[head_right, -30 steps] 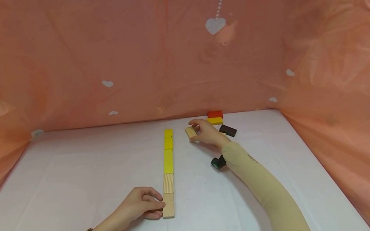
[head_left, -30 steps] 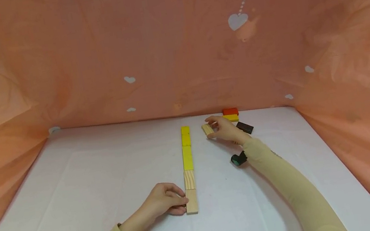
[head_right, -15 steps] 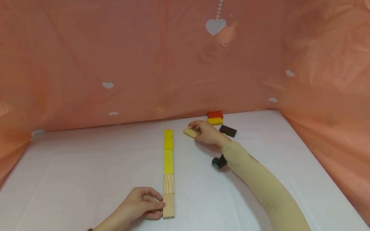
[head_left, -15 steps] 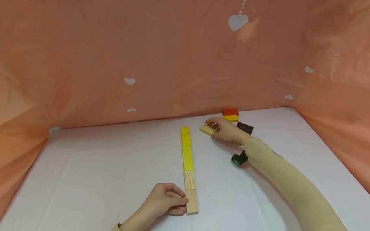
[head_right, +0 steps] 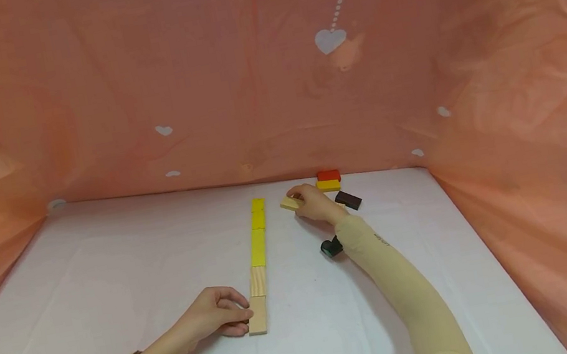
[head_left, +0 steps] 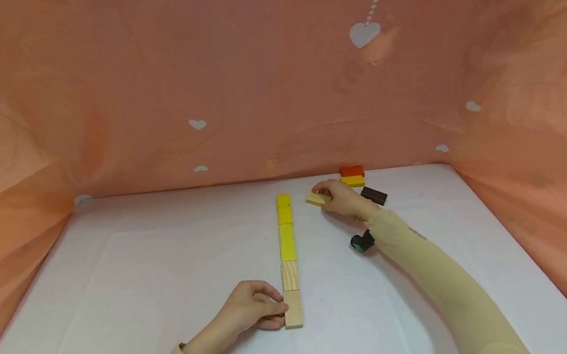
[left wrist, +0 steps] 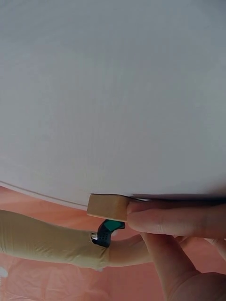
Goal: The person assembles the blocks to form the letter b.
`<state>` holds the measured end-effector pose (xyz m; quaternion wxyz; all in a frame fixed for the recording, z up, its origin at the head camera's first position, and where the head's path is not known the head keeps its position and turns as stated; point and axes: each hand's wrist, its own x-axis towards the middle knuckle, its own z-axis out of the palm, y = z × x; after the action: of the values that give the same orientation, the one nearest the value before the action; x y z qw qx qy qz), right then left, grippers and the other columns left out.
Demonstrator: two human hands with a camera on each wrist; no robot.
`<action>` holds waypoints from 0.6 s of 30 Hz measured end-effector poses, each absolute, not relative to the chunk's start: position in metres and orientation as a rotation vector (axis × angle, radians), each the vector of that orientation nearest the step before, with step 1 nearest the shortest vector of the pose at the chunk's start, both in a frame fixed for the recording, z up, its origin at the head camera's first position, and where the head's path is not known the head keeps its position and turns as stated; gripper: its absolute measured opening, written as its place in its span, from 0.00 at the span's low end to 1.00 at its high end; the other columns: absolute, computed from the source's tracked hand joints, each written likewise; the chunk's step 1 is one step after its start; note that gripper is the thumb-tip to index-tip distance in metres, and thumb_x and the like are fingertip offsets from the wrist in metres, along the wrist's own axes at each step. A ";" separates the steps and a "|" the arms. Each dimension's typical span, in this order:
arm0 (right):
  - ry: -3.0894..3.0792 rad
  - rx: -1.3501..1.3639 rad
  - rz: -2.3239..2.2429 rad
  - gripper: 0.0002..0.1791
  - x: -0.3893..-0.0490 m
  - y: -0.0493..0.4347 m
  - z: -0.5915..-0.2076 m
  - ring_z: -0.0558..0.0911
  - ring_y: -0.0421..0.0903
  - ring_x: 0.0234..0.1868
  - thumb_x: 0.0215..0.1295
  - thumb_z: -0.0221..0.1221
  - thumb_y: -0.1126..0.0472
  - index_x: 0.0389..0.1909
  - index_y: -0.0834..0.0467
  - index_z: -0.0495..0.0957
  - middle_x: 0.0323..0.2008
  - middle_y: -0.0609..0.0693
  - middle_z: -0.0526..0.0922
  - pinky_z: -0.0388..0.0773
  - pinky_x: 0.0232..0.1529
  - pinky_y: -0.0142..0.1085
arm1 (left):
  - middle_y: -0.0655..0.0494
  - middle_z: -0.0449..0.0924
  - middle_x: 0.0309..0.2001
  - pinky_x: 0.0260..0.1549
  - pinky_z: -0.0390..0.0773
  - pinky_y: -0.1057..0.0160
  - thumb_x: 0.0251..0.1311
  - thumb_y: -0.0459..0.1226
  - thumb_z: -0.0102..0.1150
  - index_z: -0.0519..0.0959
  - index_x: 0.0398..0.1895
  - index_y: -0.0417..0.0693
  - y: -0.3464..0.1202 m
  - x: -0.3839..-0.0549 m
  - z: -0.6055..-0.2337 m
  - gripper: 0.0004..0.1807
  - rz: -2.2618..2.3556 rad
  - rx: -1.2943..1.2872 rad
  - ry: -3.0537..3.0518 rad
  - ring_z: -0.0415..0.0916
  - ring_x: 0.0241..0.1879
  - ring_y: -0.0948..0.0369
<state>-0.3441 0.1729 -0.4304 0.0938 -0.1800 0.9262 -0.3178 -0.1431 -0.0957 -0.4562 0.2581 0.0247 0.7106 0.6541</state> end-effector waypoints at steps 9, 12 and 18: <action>2.783 -0.580 -0.971 0.25 -0.337 0.176 -0.426 0.72 0.53 0.50 0.57 0.60 0.72 0.58 0.61 0.73 0.53 0.58 0.74 0.72 0.57 0.45 | 0.46 0.83 0.28 0.26 0.85 0.63 0.54 0.28 0.66 0.75 0.39 0.32 -0.094 -0.143 -0.458 0.12 1.768 0.072 1.949 0.81 0.24 0.59; 2.798 -0.586 -0.986 0.24 -0.329 0.179 -0.422 0.72 0.53 0.50 0.58 0.62 0.69 0.57 0.60 0.74 0.53 0.57 0.74 0.73 0.56 0.45 | 0.45 0.83 0.28 0.27 0.85 0.63 0.54 0.27 0.66 0.75 0.39 0.31 -0.094 -0.143 -0.460 0.12 1.776 0.078 1.944 0.81 0.24 0.59; 2.818 -0.615 -1.032 0.23 -0.307 0.182 -0.412 0.73 0.53 0.49 0.60 0.65 0.65 0.56 0.60 0.75 0.52 0.55 0.76 0.76 0.53 0.46 | 0.42 0.84 0.29 0.27 0.85 0.63 0.54 0.27 0.66 0.75 0.40 0.30 -0.096 -0.144 -0.462 0.12 1.796 0.093 1.929 0.81 0.23 0.59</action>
<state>-0.3072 0.1824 -0.4121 0.0388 -0.2005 0.9192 -0.3366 -0.1437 -0.0956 -0.4623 0.2492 0.0341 0.7084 0.6595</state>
